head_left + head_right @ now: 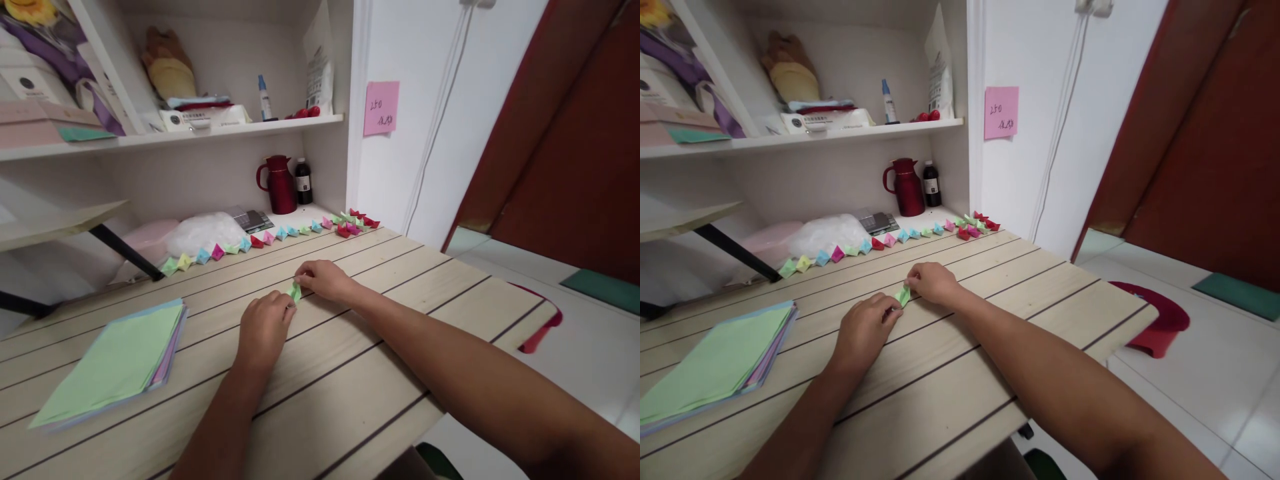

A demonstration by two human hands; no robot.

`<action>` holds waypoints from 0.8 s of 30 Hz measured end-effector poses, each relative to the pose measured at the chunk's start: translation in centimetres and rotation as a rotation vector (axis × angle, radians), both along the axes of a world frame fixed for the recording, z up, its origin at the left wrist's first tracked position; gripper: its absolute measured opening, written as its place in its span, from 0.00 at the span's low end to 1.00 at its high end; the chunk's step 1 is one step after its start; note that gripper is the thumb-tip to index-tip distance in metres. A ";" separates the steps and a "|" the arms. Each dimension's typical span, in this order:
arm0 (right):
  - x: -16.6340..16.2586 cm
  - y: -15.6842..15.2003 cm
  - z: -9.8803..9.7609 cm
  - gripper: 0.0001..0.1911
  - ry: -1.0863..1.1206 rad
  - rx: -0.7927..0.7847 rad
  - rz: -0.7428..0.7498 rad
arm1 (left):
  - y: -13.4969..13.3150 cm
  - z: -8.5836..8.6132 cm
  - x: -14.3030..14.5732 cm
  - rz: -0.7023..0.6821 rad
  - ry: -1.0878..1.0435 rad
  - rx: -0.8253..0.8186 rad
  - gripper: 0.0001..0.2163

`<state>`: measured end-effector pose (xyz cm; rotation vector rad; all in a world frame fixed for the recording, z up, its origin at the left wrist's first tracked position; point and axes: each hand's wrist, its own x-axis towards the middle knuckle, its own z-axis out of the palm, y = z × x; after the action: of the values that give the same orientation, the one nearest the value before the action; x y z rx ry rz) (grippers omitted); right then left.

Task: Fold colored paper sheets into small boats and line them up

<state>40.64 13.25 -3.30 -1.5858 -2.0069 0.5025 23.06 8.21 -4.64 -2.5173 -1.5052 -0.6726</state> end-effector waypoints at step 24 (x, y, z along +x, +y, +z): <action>0.4 -0.5 0.9 0.05 -0.059 0.019 0.058 | 0.3 0.6 -0.9 -0.140 -0.215 -0.244 0.05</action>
<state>41.08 12.78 -2.43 -1.5523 -2.1001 0.4624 22.19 8.51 -4.01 -2.8335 -1.5755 -0.8518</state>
